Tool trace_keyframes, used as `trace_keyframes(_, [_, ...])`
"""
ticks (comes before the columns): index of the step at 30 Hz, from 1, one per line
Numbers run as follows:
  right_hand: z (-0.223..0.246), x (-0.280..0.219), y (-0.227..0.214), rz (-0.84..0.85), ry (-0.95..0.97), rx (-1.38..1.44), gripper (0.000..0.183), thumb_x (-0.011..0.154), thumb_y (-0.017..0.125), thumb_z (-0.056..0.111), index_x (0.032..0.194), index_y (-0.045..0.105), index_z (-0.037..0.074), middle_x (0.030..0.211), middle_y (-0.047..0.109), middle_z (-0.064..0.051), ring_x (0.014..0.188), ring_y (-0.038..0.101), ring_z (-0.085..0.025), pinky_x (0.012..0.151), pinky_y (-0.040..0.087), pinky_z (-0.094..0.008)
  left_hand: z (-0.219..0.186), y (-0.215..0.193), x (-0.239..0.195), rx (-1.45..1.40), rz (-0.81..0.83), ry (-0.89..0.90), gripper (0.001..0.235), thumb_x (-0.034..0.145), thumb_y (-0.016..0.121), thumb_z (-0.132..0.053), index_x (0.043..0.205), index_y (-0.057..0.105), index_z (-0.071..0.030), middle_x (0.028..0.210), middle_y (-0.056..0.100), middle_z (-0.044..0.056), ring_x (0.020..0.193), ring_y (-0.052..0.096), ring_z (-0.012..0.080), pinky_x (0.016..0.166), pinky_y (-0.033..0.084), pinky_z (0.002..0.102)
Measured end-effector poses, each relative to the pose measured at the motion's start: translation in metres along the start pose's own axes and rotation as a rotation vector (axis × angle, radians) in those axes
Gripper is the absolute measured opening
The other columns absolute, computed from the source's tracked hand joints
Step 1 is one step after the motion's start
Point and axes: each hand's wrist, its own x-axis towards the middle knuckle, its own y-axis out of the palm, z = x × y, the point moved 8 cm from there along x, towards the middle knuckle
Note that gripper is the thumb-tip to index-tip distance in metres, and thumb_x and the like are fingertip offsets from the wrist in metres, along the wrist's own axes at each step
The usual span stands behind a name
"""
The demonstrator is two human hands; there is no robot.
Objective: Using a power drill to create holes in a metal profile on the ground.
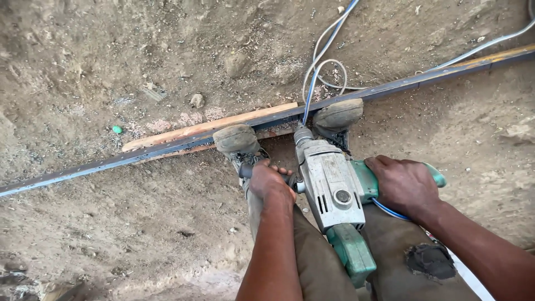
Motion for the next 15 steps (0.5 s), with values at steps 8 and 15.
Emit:
trace_keyframes(8, [-0.002, 0.003, 0.004, 0.029, -0.034, -0.035, 0.03, 0.083, 0.057, 0.03, 0.112, 0.061, 0.026, 0.094, 0.071, 0.001, 0.069, 0.074, -0.035, 0.049, 0.053, -0.051, -0.002, 0.004, -0.014, 0.012, -0.141, -0.1, 0.016, 0.088, 0.056, 0.004, 0.079, 0.066, -0.005, 0.055, 0.051, 0.006, 0.043, 0.046, 0.017, 0.038, 0.042, 0.034])
trace_keyframes(15, [0.003, 0.006, -0.006, -0.107, -0.094, -0.098, 0.029, 0.08, 0.058, 0.026, 0.109, 0.061, 0.026, 0.087, 0.071, 0.001, 0.064, 0.074, -0.033, 0.044, 0.05, -0.05, -0.017, 0.011, -0.024, 0.034, -0.056, -0.089, 0.035, 0.094, 0.045, 0.005, 0.117, 0.072, 0.0, 0.062, 0.051, 0.004, 0.048, 0.048, 0.0142, 0.04, 0.042, 0.03])
